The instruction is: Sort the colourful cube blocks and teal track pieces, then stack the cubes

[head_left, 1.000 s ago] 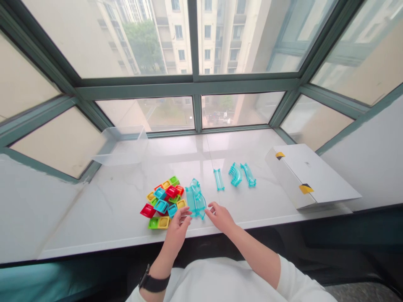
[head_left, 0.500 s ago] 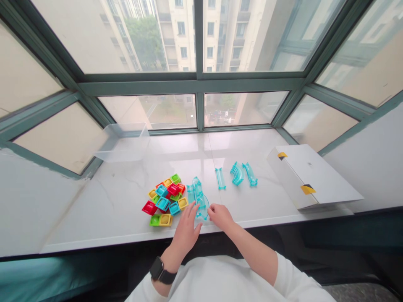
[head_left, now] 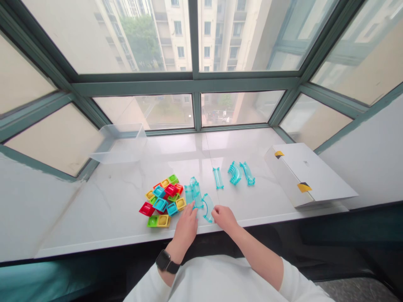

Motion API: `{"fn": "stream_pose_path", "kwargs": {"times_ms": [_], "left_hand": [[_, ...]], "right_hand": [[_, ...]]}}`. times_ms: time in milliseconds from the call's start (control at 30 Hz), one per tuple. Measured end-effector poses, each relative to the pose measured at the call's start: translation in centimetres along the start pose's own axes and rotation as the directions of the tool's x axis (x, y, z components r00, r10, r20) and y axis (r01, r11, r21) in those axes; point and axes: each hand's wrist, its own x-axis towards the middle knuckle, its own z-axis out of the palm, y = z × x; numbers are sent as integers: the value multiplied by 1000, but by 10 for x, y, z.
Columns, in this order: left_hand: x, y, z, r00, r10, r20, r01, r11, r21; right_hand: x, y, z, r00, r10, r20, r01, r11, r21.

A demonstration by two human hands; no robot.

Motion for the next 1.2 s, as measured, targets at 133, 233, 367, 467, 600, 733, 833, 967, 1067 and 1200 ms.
{"fn": "stream_pose_path", "kwargs": {"times_ms": [133,233,367,467,600,733,833,967,1067,1200], "left_hand": [[-2,3,-2,1000,12,-16,-12,1000,1],[-3,11,-12,998,17,-61,-20,999,-43],[-1,33,-35,999,-25,-48,11,962,-273],[3,51,-52,993,-101,63,119,850,-514],[7,65,-66,969,-190,160,244,616,-749],[8,71,-75,951,-280,127,256,490,-833],[8,73,-80,949,-292,116,245,456,-856],[6,74,-83,950,-291,111,240,454,-858],[5,72,-82,955,-278,102,228,473,-851],[3,70,-80,963,-254,89,211,504,-838]], "right_hand": [[-7,8,-6,999,19,-27,-18,999,42],[-14,12,-12,999,10,-39,-7,997,75],[-21,8,-18,998,-26,-64,38,980,197],[-26,-4,-21,997,-56,-57,72,937,342],[-35,-23,-24,990,-135,-30,131,848,514],[-43,-35,-28,974,-226,-18,194,790,581],[-46,-39,-32,964,-263,-41,237,782,577],[-44,-41,-36,958,-279,-71,268,774,574],[-44,-41,-38,957,-277,-86,278,789,548],[-44,-42,-40,957,-269,-108,286,814,506]]}}
